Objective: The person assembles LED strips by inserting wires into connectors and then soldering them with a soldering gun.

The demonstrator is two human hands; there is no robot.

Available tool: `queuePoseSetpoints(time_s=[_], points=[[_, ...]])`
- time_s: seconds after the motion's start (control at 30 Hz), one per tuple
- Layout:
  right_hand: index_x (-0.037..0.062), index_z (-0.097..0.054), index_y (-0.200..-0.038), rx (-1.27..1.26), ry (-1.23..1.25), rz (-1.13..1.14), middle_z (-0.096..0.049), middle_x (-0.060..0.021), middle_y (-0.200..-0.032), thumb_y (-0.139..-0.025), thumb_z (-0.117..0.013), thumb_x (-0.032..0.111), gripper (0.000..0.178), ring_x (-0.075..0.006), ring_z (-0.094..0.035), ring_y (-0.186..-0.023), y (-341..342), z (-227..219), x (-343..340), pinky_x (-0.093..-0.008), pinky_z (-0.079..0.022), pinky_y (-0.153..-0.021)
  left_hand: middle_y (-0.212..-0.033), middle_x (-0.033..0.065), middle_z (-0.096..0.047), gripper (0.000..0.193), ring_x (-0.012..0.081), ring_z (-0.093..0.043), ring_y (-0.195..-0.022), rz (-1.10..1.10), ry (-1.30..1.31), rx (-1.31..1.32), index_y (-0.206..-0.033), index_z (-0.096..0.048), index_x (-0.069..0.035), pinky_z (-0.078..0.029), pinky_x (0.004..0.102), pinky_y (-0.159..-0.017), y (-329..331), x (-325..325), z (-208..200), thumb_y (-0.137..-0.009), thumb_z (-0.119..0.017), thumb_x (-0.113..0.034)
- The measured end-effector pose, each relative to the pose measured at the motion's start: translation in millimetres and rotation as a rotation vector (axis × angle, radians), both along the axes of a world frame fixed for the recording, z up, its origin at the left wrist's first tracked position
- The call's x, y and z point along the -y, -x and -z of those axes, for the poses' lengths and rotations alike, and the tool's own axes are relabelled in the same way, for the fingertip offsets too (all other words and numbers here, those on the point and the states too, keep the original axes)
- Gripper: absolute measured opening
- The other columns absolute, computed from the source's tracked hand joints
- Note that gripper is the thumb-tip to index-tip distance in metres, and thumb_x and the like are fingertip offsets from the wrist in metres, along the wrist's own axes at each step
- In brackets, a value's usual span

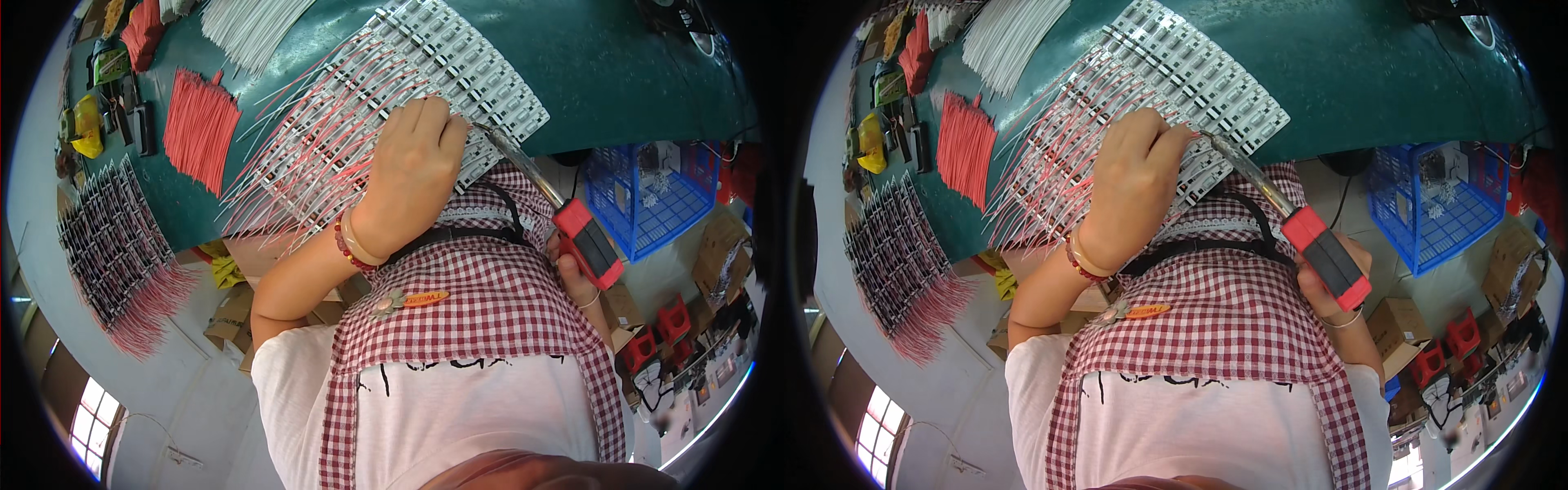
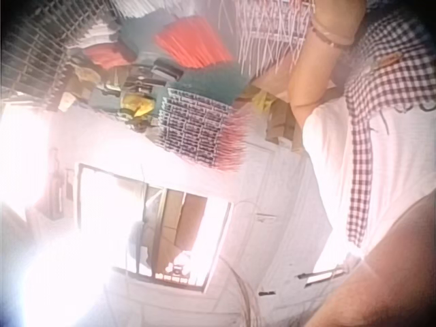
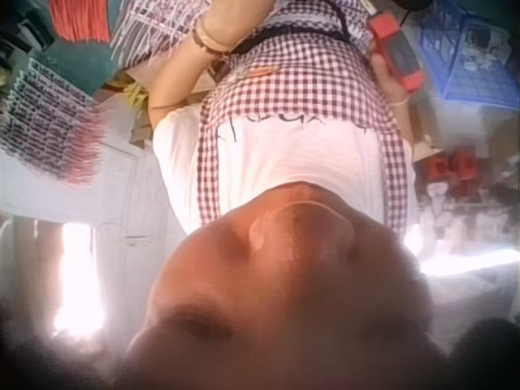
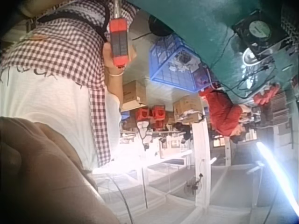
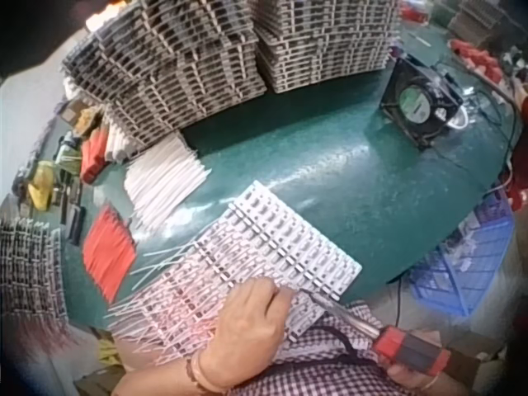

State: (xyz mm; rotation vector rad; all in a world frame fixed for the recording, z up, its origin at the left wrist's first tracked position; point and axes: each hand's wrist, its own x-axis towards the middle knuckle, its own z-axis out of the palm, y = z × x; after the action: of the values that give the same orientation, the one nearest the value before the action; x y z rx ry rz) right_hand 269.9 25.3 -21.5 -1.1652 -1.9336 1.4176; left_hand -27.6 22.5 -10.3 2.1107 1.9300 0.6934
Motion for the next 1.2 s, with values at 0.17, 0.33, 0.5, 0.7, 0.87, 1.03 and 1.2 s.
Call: queuePoseSetpoints(time_s=[0.17, 0.33, 0.5, 0.7, 0.87, 1.03, 1.2], points=[[0.0045, -0.067, -0.078, 0.003, 0.008, -0.016, -0.065, -0.0062, -0.07, -0.089, -0.066, 0.037, 0.035, -0.0213, -0.064, -0.059, -0.9, 2.2, -0.8, -0.0314, -0.049, -0.053, -0.085, 0.0117, -0.05, 0.013, 0.0261, -0.053, -0.081, 0.004, -0.018, -0.009, -0.086, -0.061, 0.002, -0.044, 0.0363, -0.072, -1.1, -0.7, 0.2, -0.073, -0.06, -0.002], [0.0039, -0.067, -0.08, -0.006, -0.03, 0.008, -0.065, -0.0065, -0.07, -0.089, -0.067, 0.038, 0.035, -0.0215, -0.064, -0.06, -0.8, 3.5, 1.6, -0.0308, -0.049, -0.054, -0.084, 0.0116, -0.05, 0.011, 0.0261, -0.053, -0.08, 0.001, -0.025, -0.023, -0.082, -0.059, 0.002, -0.044, 0.0362, -0.071, -1.3, -1.5, 1.6, -0.072, -0.059, -0.002], [0.0012, -0.067, -0.083, -0.069, 0.244, 0.116, -0.064, -0.0043, -0.072, -0.087, -0.07, 0.048, 0.047, -0.0156, -0.062, -0.064, -8.4, -3.7, 6.2, -0.0293, -0.049, -0.059, -0.083, 0.0117, -0.05, 0.01, 0.0261, -0.053, -0.08, 0.001, -0.02, -0.042, -0.081, -0.058, 0.001, -0.044, 0.0363, -0.07, -1.0, -1.7, 2.2, -0.072, -0.059, -0.002], [-0.0027, -0.05, -0.121, -0.128, 0.464, 0.229, -0.056, -0.0064, -0.074, -0.083, -0.062, 0.069, 0.082, -0.0134, -0.053, -0.062, 0.0, -12.8, 10.4, -0.0268, -0.043, -0.06, -0.083, 0.0109, -0.049, 0.013, 0.0257, -0.053, -0.08, 0.0, 0.007, -0.069, -0.084, -0.059, 0.0, -0.043, 0.0364, -0.07, 0.9, -1.8, 2.0, -0.071, -0.06, -0.003], [-0.0023, -0.045, -0.129, -0.283, 0.496, 0.25, -0.055, -0.0071, -0.072, -0.082, -0.062, 0.071, 0.089, -0.0149, -0.053, -0.062, 5.6, -10.5, 3.1, -0.0287, -0.045, -0.06, -0.079, 0.008, -0.05, 0.017, 0.0246, -0.052, -0.075, -0.019, -0.066, 0.001, -0.088, -0.065, -0.003, -0.042, 0.036, -0.068, -3.2, 3.3, -2.4, -0.071, -0.064, -0.003], [-0.0026, -0.047, -0.128, -0.248, 0.543, 0.212, -0.056, -0.0069, -0.074, -0.082, -0.061, 0.072, 0.089, -0.0149, -0.054, -0.063, -8.3, -0.6, 12.9, -0.0296, -0.046, -0.061, -0.072, 0.0042, -0.049, 0.016, 0.0226, -0.05, -0.067, -0.054, -0.135, 0.011, -0.086, -0.068, -0.008, -0.039, 0.0352, -0.064, -12.4, 5.0, 5.7, -0.071, -0.07, -0.003], [-0.0005, -0.066, -0.091, -0.148, 0.403, 0.201, -0.057, -0.0025, -0.066, -0.082, -0.07, 0.062, 0.063, -0.0115, -0.054, -0.059, -9.0, 5.0, 14.9, -0.0254, -0.042, -0.055, -0.071, 0.0037, -0.048, 0.008, 0.0216, -0.05, -0.066, -0.088, -0.112, -0.063, -0.08, -0.066, -0.009, -0.036, 0.0355, -0.062, -15.5, 5.1, 8.3, -0.077, -0.073, -0.006]])
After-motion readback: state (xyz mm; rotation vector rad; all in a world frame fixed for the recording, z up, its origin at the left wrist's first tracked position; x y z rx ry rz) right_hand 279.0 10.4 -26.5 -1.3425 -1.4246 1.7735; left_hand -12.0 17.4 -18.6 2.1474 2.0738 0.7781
